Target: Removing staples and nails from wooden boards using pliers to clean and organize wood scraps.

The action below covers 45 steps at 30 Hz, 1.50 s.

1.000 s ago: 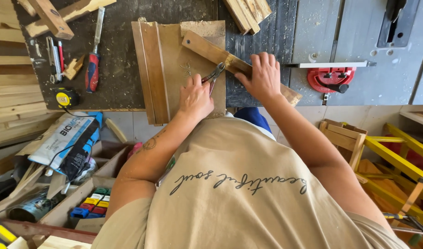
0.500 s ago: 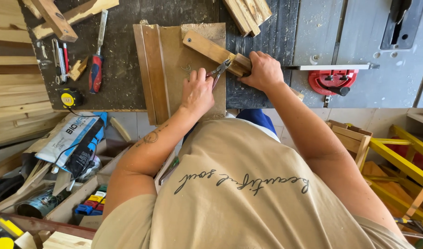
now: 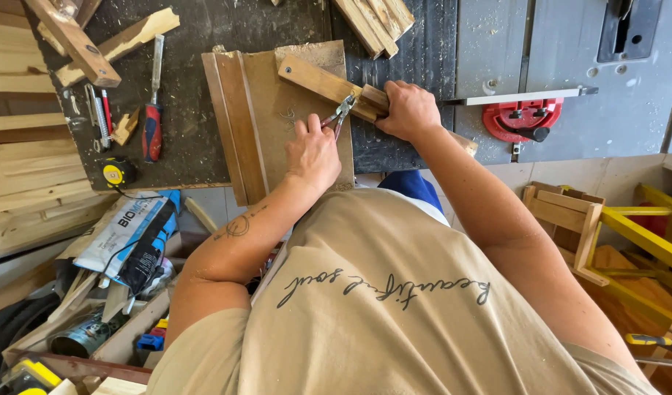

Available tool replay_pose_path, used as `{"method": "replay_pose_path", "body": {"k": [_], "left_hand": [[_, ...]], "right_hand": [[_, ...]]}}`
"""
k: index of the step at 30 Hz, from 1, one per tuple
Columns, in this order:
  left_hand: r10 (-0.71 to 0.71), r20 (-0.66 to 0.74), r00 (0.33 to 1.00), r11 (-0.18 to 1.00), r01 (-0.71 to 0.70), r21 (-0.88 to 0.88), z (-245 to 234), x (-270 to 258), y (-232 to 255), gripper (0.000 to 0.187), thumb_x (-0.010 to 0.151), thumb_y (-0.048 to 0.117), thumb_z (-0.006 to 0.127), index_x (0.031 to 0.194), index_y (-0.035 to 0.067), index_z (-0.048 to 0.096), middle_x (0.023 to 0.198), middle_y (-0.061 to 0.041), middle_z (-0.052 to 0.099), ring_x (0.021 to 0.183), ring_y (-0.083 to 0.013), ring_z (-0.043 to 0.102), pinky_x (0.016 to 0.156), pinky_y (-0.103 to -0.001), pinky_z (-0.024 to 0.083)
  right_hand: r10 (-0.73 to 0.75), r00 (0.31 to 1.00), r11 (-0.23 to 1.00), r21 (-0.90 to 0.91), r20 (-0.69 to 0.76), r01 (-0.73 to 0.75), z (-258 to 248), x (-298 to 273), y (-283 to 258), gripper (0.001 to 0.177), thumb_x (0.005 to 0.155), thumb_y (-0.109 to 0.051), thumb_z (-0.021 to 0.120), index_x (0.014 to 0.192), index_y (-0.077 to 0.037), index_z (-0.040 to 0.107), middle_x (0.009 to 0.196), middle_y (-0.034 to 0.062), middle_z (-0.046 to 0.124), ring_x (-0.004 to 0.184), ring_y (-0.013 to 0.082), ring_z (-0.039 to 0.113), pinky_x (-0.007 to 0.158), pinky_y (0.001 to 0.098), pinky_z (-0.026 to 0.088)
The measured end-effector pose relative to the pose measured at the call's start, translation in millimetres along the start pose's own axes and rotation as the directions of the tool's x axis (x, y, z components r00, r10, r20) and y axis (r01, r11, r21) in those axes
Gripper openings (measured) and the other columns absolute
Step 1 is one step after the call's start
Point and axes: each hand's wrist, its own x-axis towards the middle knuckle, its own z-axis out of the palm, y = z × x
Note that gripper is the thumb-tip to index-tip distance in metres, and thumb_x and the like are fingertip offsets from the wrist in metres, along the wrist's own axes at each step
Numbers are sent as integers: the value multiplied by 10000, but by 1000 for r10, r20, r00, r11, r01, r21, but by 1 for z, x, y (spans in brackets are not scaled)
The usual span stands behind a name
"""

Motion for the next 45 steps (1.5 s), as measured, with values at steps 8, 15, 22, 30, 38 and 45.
{"method": "replay_pose_path", "body": {"k": [8,15,22,30,38,45], "left_hand": [[25,51,998,993,-19,-119,-7,-3,-11,245,895,59,558,1053,-46,713,1099,-144,484,1044,-371,542,620,-578,606],[229,-306,924,973,-225,49,20,11,-42,137,819,86,632,876,37,747,1001,-79,496,936,-311,541,678,-457,505],[500,-533,683,858,-305,414,15,25,-58,93,867,91,622,794,101,678,990,-111,548,872,-283,520,657,-404,411],[239,-111,965,961,-252,-118,16,21,-34,204,784,79,681,911,-45,781,1019,-144,537,813,-372,612,546,-509,583],[127,88,988,775,-44,-630,66,40,-50,76,540,133,722,605,173,717,783,-78,632,710,-379,690,629,-428,515],[244,231,942,226,177,-958,93,46,-70,179,453,10,685,628,47,681,694,-33,538,634,-162,520,603,-310,421]], "right_hand": [[-1,1000,1000,9,16,1,-2,2,1,488,644,-436,811,1023,-153,693,943,26,709,951,315,747,809,510,626],[-2,999,1000,10,34,1,-4,2,0,506,650,-457,813,1034,-148,697,959,38,722,968,320,749,823,510,622],[-16,1000,1000,10,10,16,1,2,2,502,641,-465,830,1001,-145,689,938,36,720,946,321,750,803,506,625],[-17,998,999,-34,-61,15,2,-5,-5,471,638,-441,827,973,-150,671,911,21,694,930,298,741,780,483,630],[-12,985,996,-89,-170,-3,21,-12,-7,488,701,-511,829,967,-169,604,901,6,607,946,268,676,718,493,647],[-3,982,994,-106,-191,-17,20,-16,-11,462,719,-485,818,970,-170,592,909,0,583,957,256,649,700,484,650]]}}
